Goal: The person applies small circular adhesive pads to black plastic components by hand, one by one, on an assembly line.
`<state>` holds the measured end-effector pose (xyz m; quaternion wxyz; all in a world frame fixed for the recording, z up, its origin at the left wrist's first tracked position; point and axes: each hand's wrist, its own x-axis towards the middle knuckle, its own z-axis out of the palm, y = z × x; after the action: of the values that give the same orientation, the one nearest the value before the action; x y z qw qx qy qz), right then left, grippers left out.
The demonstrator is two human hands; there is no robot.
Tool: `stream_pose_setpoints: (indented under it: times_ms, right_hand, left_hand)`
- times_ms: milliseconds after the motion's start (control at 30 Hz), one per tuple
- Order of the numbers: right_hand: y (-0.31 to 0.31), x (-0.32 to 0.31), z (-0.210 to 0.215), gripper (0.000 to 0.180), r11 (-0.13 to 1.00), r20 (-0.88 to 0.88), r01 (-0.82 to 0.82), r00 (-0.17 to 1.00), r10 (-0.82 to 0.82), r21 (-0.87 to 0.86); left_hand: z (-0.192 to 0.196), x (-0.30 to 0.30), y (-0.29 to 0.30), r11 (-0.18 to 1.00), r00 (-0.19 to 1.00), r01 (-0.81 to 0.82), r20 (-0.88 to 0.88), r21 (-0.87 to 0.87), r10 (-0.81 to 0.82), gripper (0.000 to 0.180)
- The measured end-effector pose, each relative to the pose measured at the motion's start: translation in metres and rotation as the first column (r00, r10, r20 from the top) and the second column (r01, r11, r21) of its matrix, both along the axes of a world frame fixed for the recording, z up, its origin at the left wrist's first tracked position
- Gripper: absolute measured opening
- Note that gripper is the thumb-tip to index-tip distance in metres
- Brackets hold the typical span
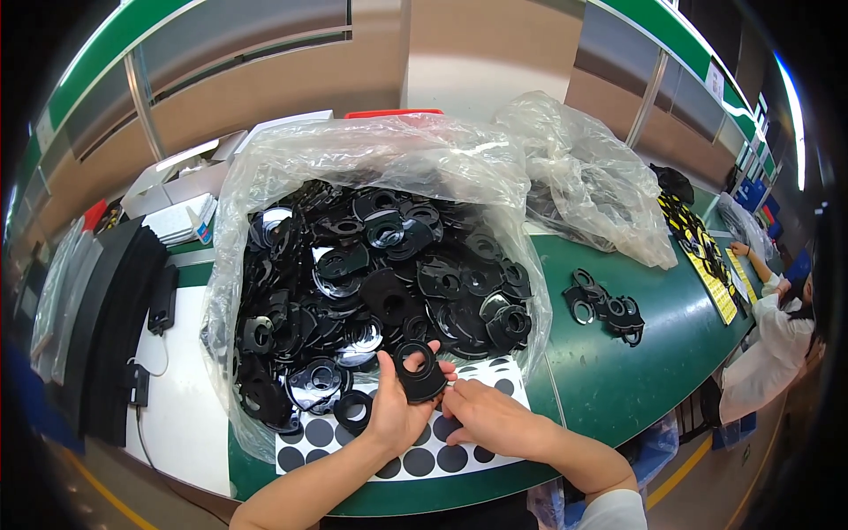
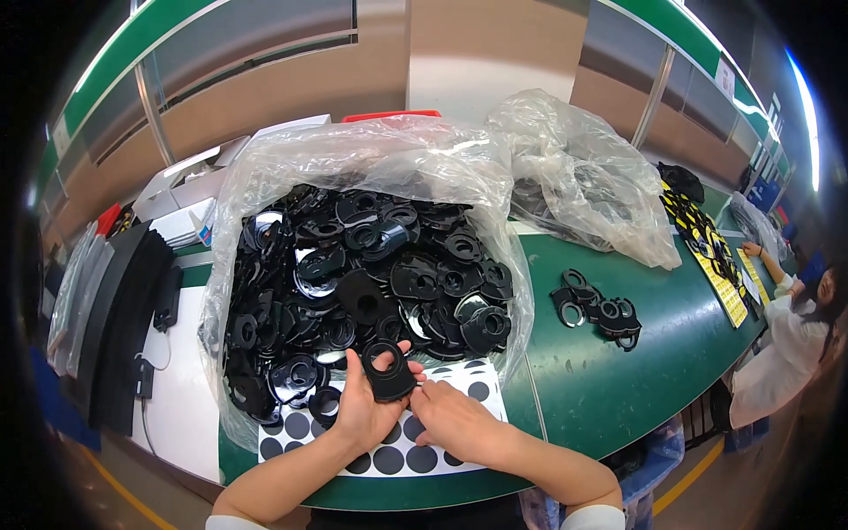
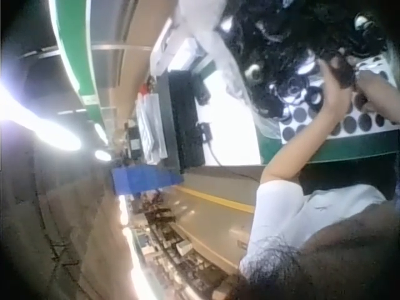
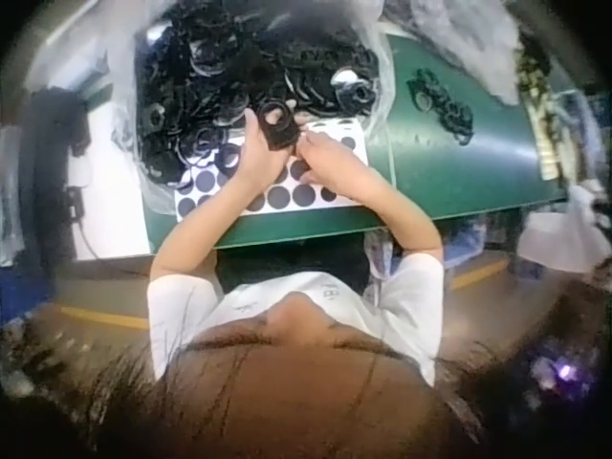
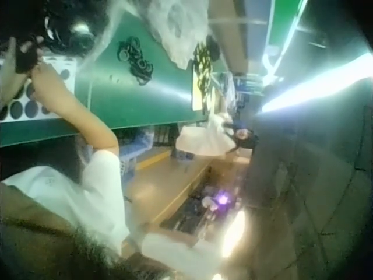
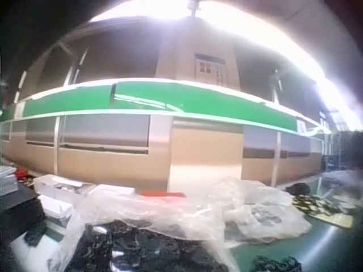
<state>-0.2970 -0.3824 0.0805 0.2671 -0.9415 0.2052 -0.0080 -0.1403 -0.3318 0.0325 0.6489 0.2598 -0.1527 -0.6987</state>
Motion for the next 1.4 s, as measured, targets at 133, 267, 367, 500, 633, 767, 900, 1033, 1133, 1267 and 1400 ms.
stream_pose_setpoints:
  times_ms: [133, 267, 367, 500, 633, 767, 900, 1033, 1133, 1267, 1400]
  right_hand:
    - [-0.004, -0.003, -0.002, 0.039, 0.999, -0.004, 0.036, 0.999, -0.036, 0.01]
    - [-0.005, -0.001, 0.001, 0.038, 0.999, 0.013, -0.002, 1.0, 0.001, 0.044]
    - [0.004, -0.005, -0.001, 0.031, 0.999, 0.066, 0.016, 0.998, -0.014, -0.033]
    - [0.012, -0.009, 0.01, 0.018, 0.99, 0.052, -0.043, 0.997, 0.05, -0.134]
    - [0.0, -0.021, 0.026, 0.013, 0.982, 0.058, -0.176, 0.983, 0.172, 0.069]
    - [-0.026, -0.025, 0.035, 0.008, 0.845, 0.306, -0.219, 0.95, 0.069, 0.488]
    - [-0.033, -0.006, 0.01, 0.005, 0.689, 0.492, -0.009, 0.707, -0.509, 0.725]
    - [-0.032, 0.004, -0.009, 0.01, 0.594, 0.383, 0.043, 0.727, -0.57, 0.803]
    - [-0.029, 0.007, -0.009, 0.011, 0.571, 0.353, 0.055, 0.735, -0.578, 0.819]
    - [-0.027, 0.005, -0.007, 0.009, 0.629, 0.405, 0.061, 0.716, -0.569, 0.775]
    - [-0.023, 0.006, -0.005, 0.007, 0.762, 0.499, 0.121, 0.689, -0.526, 0.636]
  left_hand:
    - [-0.004, -0.004, -0.005, 1.0, 1.0, 0.008, 0.024, 0.007, -0.008, 0.072]
    - [-0.004, -0.003, -0.004, 1.0, 0.999, -0.026, 0.04, 0.014, 0.025, 0.072]
    - [-0.005, -0.003, -0.005, 1.0, 0.999, -0.022, 0.039, 0.003, 0.022, 0.072]
    - [-0.002, -0.004, -0.005, 1.0, 0.998, -0.017, 0.067, 0.012, 0.016, 0.071]
    - [0.001, -0.004, -0.004, 1.0, 0.998, 0.003, 0.064, -0.005, -0.002, 0.068]
    - [-0.002, -0.001, -0.002, 0.996, 0.996, 0.076, 0.055, -0.048, -0.074, 0.068]
    - [-0.002, 0.001, 0.002, 0.988, 0.982, 0.152, 0.114, -0.006, -0.151, 0.069]
    - [-0.002, -0.002, 0.0, 0.993, 0.978, 0.116, 0.172, 0.031, -0.12, 0.068]
    - [-0.004, -0.002, 0.0, 0.993, 0.975, 0.114, 0.187, 0.032, -0.118, 0.068]
    - [0.0, -0.002, -0.001, 0.992, 0.974, 0.125, 0.189, 0.004, -0.124, 0.068]
    - [0.004, -0.004, 0.0, 0.992, 0.966, 0.122, 0.225, 0.037, -0.127, 0.067]
